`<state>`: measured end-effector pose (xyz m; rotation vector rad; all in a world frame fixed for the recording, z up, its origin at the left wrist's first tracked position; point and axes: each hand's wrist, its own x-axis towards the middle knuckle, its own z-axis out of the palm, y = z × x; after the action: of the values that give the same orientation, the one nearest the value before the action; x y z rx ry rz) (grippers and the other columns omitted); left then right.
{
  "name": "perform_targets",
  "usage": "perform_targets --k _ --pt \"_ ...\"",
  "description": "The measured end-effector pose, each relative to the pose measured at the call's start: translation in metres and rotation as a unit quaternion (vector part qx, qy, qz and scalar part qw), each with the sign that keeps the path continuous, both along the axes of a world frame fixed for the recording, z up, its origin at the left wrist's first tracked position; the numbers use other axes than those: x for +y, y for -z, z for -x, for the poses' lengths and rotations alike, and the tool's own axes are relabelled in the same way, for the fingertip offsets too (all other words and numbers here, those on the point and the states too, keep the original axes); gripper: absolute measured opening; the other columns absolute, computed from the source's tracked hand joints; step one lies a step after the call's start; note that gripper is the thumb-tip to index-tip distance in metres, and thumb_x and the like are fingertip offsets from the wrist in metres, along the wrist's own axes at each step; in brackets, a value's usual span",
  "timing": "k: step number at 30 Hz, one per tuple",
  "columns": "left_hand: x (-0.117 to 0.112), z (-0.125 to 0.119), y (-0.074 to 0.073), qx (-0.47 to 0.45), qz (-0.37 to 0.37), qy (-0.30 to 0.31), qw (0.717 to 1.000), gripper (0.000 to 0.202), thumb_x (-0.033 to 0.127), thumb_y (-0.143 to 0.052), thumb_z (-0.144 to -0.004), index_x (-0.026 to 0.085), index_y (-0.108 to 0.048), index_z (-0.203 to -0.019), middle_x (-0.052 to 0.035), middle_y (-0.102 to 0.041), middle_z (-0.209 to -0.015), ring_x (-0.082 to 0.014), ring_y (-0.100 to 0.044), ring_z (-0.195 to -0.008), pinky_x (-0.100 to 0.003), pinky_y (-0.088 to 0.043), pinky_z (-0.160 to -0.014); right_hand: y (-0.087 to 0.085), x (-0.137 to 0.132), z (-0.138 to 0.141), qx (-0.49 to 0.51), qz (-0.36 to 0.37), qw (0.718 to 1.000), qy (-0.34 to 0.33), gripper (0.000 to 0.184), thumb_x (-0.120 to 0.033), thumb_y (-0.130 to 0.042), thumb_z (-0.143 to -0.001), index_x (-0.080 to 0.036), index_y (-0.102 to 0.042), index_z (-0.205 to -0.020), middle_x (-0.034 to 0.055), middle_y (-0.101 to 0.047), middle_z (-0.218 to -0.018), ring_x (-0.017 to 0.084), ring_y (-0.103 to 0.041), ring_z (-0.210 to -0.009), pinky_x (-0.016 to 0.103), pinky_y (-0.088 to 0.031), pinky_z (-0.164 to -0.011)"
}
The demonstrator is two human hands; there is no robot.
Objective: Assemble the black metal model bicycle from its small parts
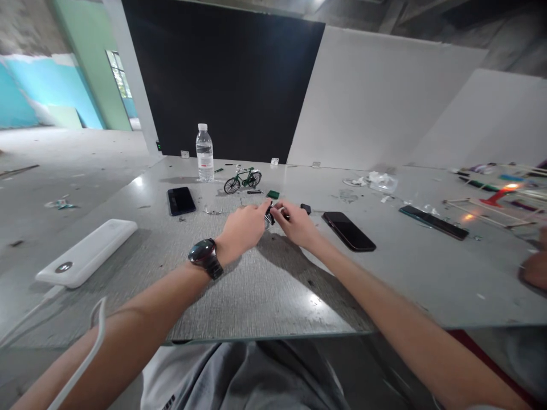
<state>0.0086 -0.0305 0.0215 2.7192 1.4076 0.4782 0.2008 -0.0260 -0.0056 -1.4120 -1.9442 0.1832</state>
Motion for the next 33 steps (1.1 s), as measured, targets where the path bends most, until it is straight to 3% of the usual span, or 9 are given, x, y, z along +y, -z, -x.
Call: perform_targets --k 5,12,18,25,33 --pt "0.001 0.001 0.001 0.003 -0.004 -0.007 1.000 0.060 0.010 -0.037 -0.100 0.014 -0.038 -0.160 -0.0205 -0.073 -0.114 -0.0319 -0.072 -0.101 -0.037 -0.054 -0.080 -0.004 0.001 -0.002 -0.017 0.011 1.000 -0.012 0.034 -0.031 -0.039 -0.102 -0.021 -0.063 -0.080 0.0042 -0.064 -0.071 0.020 -0.058 -0.066 0.032 -0.040 -0.063" --pt "0.005 0.001 0.005 -0.012 0.000 -0.022 1.000 0.060 0.013 -0.040 -0.101 0.016 -0.037 -0.161 -0.0189 -0.073 -0.112 -0.0305 -0.073 -0.100 -0.036 -0.054 -0.080 -0.001 -0.004 0.003 -0.040 -0.096 0.995 -0.008 0.027 -0.030 -0.045 -0.103 -0.022 -0.060 -0.083 0.0070 -0.068 -0.078 0.022 -0.059 -0.070 0.034 -0.043 -0.069" --pt "0.003 -0.001 0.005 0.004 -0.011 -0.043 0.999 0.058 0.014 -0.035 -0.104 0.017 -0.036 -0.161 -0.0167 -0.074 -0.107 -0.0300 -0.074 -0.097 -0.037 -0.055 -0.079 0.002 -0.007 0.011 -0.085 -0.148 0.985 0.033 0.022 -0.027 -0.041 -0.105 -0.020 -0.059 -0.094 0.0136 -0.068 -0.098 0.025 -0.062 -0.086 0.035 -0.043 -0.075" --pt "0.001 0.001 0.003 -0.006 -0.012 -0.035 0.999 0.057 0.012 -0.036 -0.103 0.016 -0.039 -0.159 -0.0168 -0.074 -0.116 -0.0293 -0.074 -0.099 -0.037 -0.056 -0.081 0.004 -0.001 0.009 -0.090 -0.064 0.994 0.020 0.027 -0.018 -0.039 -0.103 -0.019 -0.060 -0.087 0.0112 -0.071 -0.085 0.023 -0.064 -0.076 0.034 -0.043 -0.074" --pt "0.002 0.000 0.004 -0.004 -0.013 -0.040 0.999 0.056 0.014 -0.034 -0.104 0.017 -0.038 -0.160 -0.0171 -0.074 -0.115 -0.0304 -0.073 -0.099 -0.039 -0.056 -0.081 0.005 -0.002 0.011 -0.080 -0.129 0.988 0.031 0.024 -0.025 -0.046 -0.105 -0.018 -0.065 -0.092 0.0121 -0.074 -0.093 0.024 -0.065 -0.082 0.034 -0.043 -0.076"
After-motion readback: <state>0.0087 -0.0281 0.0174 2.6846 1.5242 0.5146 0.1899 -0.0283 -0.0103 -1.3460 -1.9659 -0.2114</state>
